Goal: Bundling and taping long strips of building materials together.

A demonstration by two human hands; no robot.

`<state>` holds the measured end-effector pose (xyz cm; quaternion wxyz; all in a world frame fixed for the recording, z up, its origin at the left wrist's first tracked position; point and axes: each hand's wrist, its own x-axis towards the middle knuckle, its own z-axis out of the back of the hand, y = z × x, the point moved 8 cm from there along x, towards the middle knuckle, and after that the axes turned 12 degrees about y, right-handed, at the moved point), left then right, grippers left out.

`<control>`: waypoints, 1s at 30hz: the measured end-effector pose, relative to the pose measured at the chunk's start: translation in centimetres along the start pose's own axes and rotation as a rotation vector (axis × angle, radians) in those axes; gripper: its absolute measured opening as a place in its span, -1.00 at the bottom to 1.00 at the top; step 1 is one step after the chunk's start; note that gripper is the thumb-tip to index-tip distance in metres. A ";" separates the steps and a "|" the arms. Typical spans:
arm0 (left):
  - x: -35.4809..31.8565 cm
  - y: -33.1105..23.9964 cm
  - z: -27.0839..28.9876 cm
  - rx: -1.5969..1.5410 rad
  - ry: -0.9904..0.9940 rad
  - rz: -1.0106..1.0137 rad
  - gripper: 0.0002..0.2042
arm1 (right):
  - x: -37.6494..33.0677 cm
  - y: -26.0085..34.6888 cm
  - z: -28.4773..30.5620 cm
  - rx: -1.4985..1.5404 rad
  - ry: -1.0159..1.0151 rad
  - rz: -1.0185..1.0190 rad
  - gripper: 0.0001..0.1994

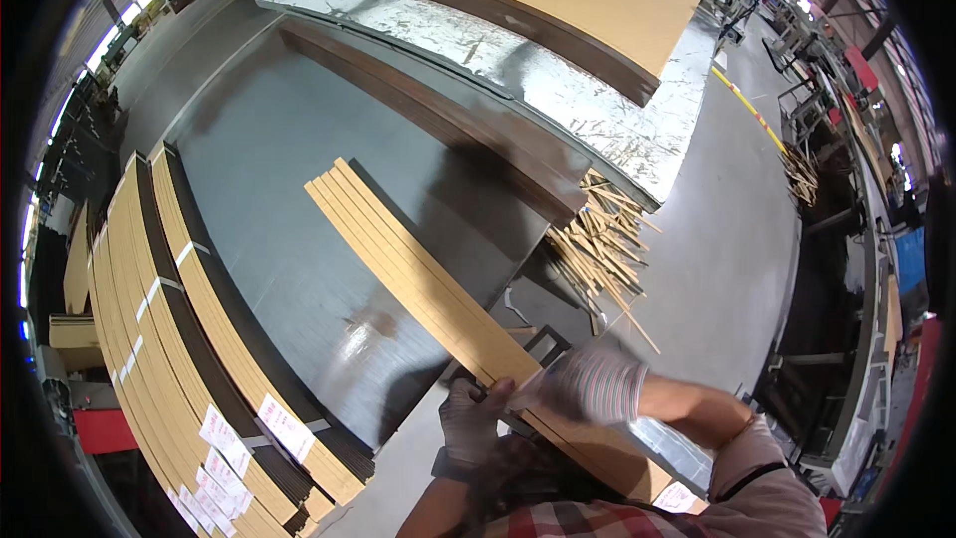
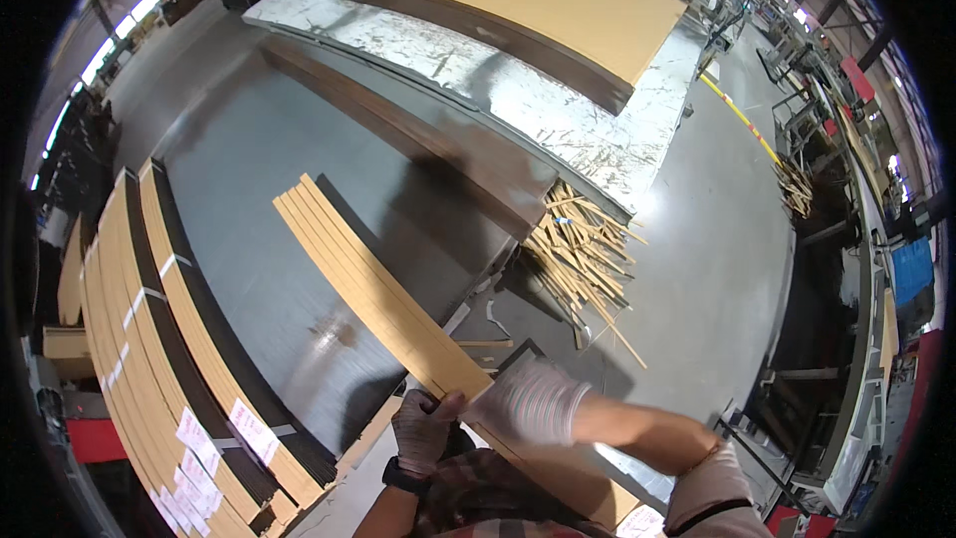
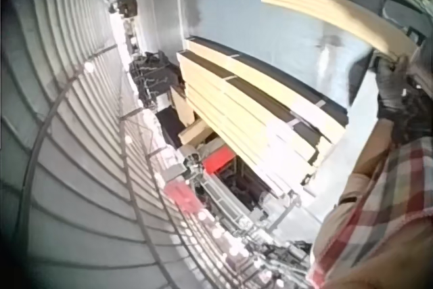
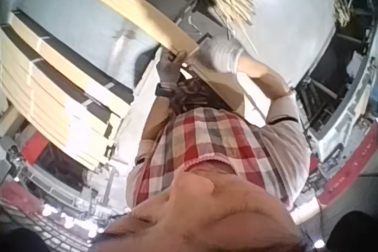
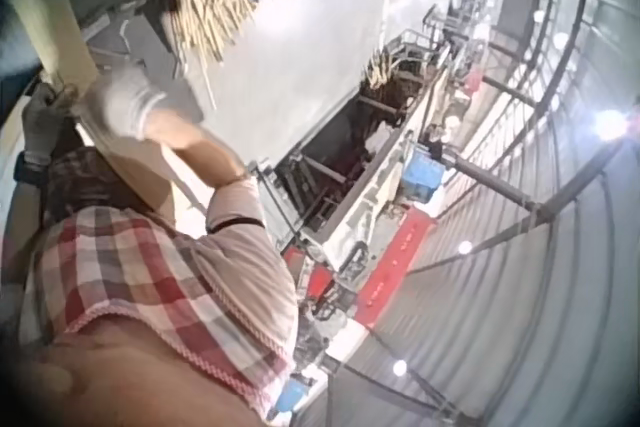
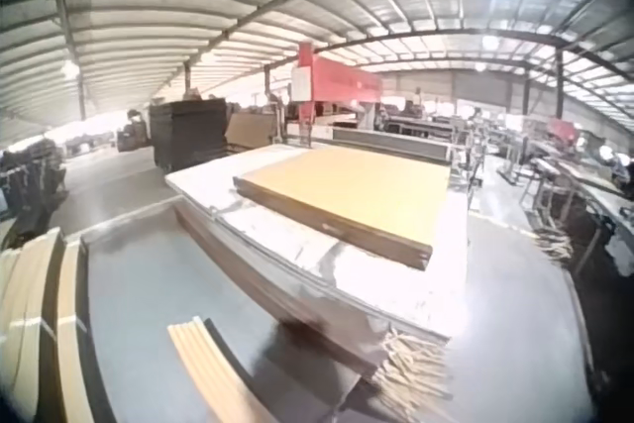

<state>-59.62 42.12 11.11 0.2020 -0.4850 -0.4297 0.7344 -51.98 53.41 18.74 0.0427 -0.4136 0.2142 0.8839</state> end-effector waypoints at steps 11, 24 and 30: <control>-6.0 0.4 -7.0 0.820 0.601 -0.220 -0.37 | 6.2 -9.1 -6.3 1.196 -0.378 -0.010 -0.49; -4.8 1.9 -1.4 0.220 0.001 -0.051 -0.31 | -0.3 -2.8 -3.3 0.289 -0.074 -0.102 -0.46; -8.1 -3.0 -1.2 0.033 0.347 -0.317 -0.77 | -4.2 5.9 -2.2 0.773 0.361 0.669 -0.71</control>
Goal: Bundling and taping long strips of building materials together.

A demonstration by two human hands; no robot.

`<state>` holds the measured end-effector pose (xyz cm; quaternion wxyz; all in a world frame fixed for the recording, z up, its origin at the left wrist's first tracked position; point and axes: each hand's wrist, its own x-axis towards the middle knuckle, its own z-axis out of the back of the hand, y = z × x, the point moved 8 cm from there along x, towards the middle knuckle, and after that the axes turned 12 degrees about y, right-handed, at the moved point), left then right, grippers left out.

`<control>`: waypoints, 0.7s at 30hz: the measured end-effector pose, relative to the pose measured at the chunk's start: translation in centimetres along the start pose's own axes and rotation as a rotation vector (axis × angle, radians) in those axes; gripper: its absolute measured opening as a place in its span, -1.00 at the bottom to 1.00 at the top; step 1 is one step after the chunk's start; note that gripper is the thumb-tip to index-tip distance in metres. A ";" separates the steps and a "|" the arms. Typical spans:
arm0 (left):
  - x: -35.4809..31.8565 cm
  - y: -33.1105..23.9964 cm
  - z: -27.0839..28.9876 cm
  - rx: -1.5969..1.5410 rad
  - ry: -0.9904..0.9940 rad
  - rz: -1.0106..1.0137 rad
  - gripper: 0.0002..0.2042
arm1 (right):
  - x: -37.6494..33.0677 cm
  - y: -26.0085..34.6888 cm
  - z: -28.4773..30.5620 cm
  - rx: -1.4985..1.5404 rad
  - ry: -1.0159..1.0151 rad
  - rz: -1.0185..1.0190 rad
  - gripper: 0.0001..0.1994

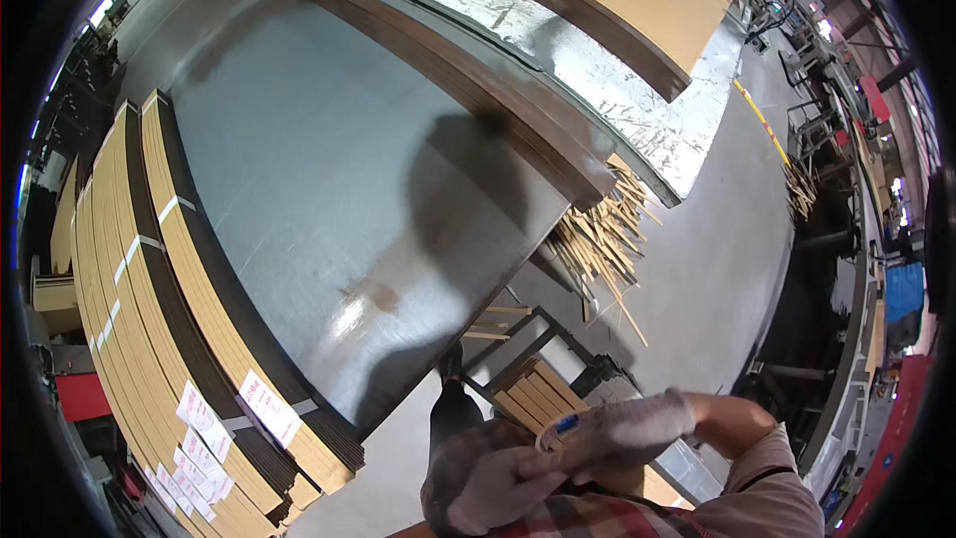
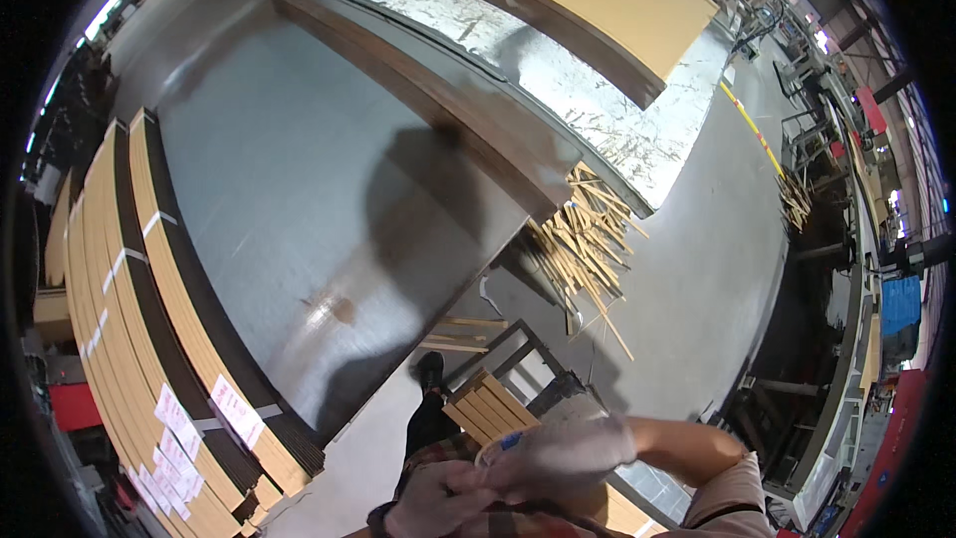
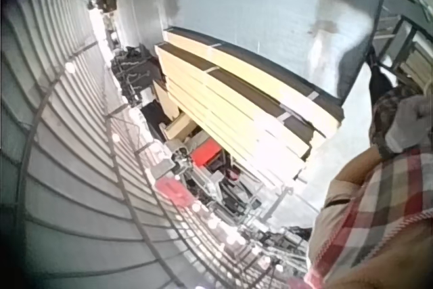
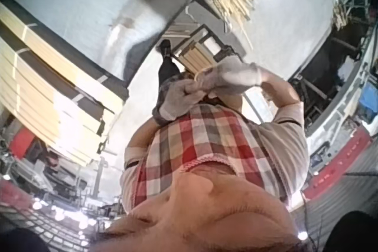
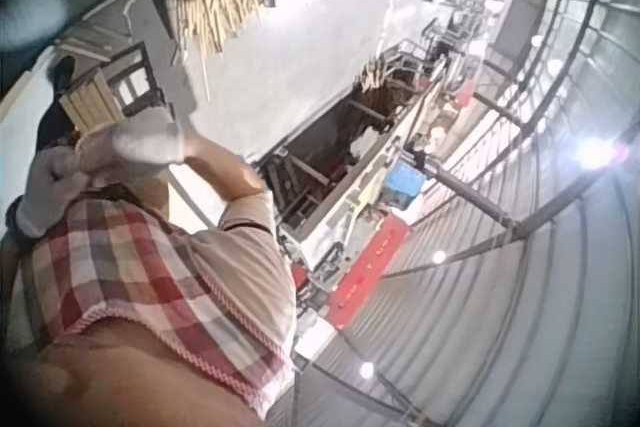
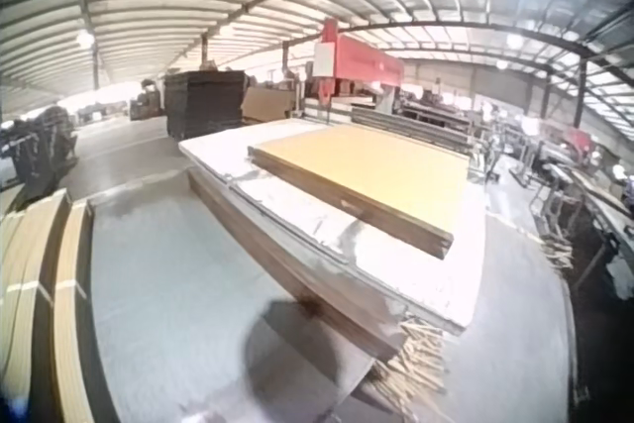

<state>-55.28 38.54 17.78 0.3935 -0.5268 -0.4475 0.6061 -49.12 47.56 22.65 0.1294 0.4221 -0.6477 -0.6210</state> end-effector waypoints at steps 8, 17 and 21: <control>5.3 21.4 -5.4 -0.638 0.098 0.303 -0.62 | -0.3 -22.9 8.6 -0.134 -0.265 -0.565 -0.49; 4.3 24.1 -10.1 -0.965 0.262 0.152 -0.41 | 1.4 -6.6 2.3 -0.525 -0.837 -0.411 -0.51; -2.6 26.3 -3.6 -1.342 0.129 0.261 -0.33 | 1.0 -8.2 -0.3 -0.705 -1.365 -0.448 -0.54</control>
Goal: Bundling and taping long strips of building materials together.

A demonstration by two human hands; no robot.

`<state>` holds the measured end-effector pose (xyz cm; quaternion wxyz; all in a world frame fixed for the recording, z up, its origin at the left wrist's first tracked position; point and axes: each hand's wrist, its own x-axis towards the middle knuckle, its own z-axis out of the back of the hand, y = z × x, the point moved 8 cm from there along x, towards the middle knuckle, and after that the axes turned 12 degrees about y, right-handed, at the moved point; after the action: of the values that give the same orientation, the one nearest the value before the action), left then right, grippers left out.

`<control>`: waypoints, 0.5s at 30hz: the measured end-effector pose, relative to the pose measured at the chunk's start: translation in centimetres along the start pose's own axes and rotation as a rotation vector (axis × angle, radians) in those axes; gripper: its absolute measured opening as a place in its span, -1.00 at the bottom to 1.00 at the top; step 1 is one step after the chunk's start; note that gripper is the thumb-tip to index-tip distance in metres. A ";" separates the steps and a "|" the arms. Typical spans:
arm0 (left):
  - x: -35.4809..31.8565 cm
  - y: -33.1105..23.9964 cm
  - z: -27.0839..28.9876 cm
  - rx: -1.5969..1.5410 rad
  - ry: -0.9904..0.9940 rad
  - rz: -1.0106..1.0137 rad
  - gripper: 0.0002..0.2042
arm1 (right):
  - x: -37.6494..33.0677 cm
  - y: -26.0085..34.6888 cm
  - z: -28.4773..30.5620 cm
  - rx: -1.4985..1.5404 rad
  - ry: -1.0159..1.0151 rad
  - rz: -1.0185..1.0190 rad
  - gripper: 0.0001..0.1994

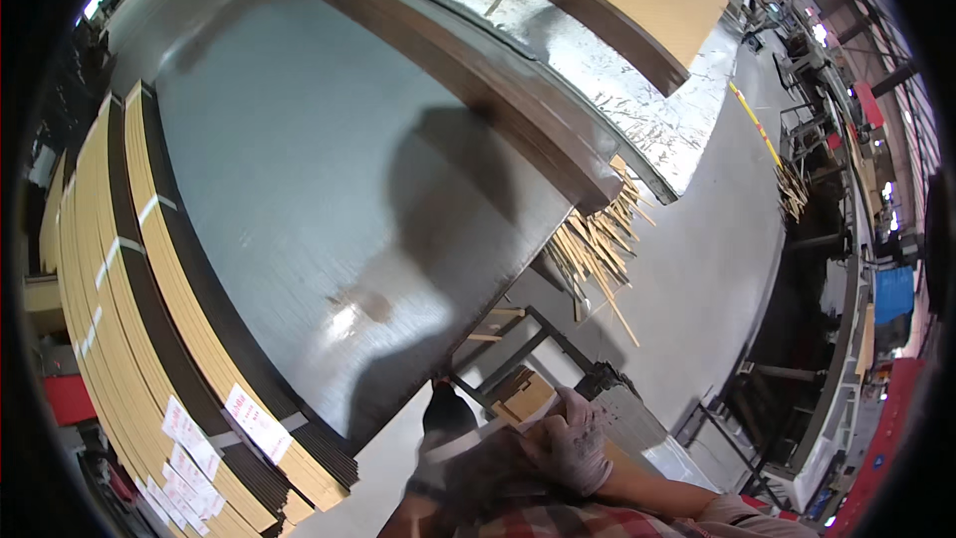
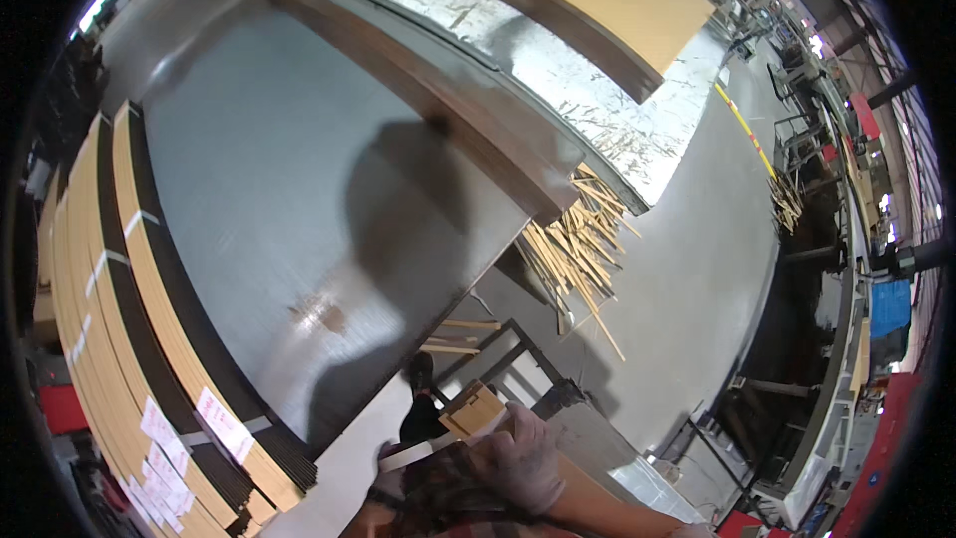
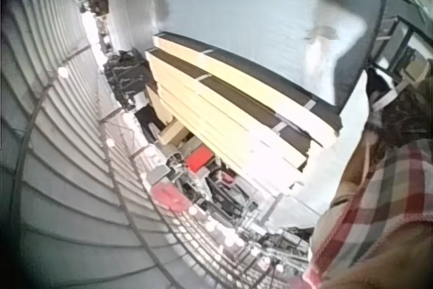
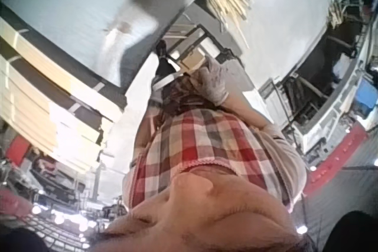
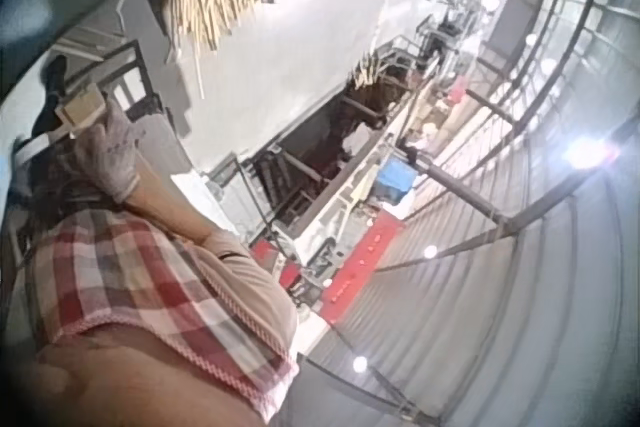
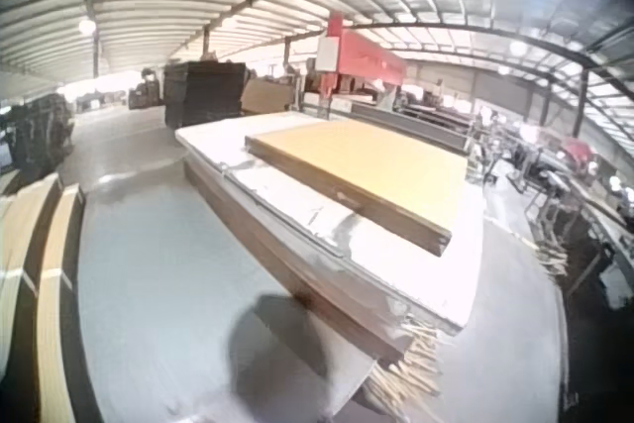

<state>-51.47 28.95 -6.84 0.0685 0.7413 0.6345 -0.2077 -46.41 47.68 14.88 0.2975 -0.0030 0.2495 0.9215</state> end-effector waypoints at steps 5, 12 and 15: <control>1.6 -8.9 -16.3 1.297 -0.303 -0.101 -0.57 | 0.6 2.5 5.7 0.317 -0.252 0.038 -0.64; 4.5 -10.8 -18.6 1.524 -0.419 -0.129 -0.63 | 4.2 0.5 3.5 -0.673 0.627 0.357 -0.79; 5.1 -10.3 -17.7 1.819 -0.430 -0.199 -0.63 | 6.5 -6.6 0.3 -0.379 0.743 0.164 -0.82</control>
<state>-57.03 41.98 8.84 -0.4392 0.3982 0.2628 -0.7612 -48.09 55.97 11.17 0.1070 -0.3698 0.1654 0.9080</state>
